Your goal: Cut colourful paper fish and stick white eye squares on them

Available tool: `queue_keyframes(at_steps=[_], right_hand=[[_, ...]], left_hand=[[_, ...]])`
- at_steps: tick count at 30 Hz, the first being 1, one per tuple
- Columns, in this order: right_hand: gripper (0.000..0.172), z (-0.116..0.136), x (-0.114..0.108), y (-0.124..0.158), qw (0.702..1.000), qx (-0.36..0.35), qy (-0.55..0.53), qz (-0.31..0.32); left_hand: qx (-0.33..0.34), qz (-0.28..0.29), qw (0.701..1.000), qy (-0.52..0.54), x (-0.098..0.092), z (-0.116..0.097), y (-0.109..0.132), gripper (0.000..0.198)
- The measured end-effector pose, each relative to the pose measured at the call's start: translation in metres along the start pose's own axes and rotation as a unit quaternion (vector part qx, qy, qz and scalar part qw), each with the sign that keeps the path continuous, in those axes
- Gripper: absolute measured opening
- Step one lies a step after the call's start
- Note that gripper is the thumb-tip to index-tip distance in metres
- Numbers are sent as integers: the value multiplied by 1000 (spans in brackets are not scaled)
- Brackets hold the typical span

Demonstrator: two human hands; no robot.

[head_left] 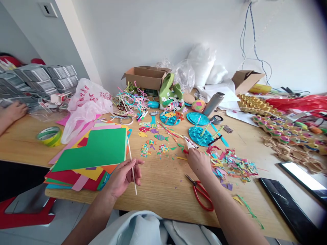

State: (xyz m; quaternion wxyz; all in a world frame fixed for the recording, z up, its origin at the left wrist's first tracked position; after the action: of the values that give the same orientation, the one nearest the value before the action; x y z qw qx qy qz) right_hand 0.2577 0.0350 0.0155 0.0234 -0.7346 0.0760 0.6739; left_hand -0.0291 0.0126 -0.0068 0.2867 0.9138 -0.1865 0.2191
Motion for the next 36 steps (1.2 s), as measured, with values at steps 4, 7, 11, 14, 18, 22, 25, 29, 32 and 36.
queue_keyframes(at_steps=[4,7,11,14,18,22,25,29,32,36], right_hand=[[26,6,-2,11,999,-40,-10,-13],[22,24,-3,20,990,-141,-8,-31],[23,33,0,19,980,-184,33,-66],[27,28,-1,13,985,-147,44,-84],[29,29,-8,20,984,-131,24,-115],[28,34,-8,35,979,-154,-40,-125],[28,36,-3,35,981,-165,-3,-104],[24,49,-1,21,972,-222,58,-57],[22,52,-3,10,970,-228,71,-50],[24,44,0,3,975,-195,81,-66]], left_hand=[[8,-13,1000,-1,-10,1,4,33],[1,-16,1000,-4,-13,3,5,34],[-2,-6,1000,-6,-7,5,3,35],[1,0,1000,-2,-3,4,3,35],[8,-14,1000,0,-8,3,7,35],[6,-31,999,1,-15,3,11,36],[0,-24,1000,-4,-13,5,10,37],[-4,-7,1000,-9,-4,8,6,35],[0,-5,1000,-3,-1,8,6,34],[4,-13,1000,1,-7,9,9,33]])
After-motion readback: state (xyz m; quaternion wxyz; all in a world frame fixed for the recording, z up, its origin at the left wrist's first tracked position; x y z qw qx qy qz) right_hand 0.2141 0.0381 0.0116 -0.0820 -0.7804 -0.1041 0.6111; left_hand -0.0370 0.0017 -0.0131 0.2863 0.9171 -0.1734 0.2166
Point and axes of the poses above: each hand's wrist, its own y-axis away from the middle knuckle, its own x-axis out of the palm, z = x × y, the point moved 9 cm from there along -y, towards the middle knuckle, and after that the axes turned 6 degrees about -x, right-handed, at the moved point
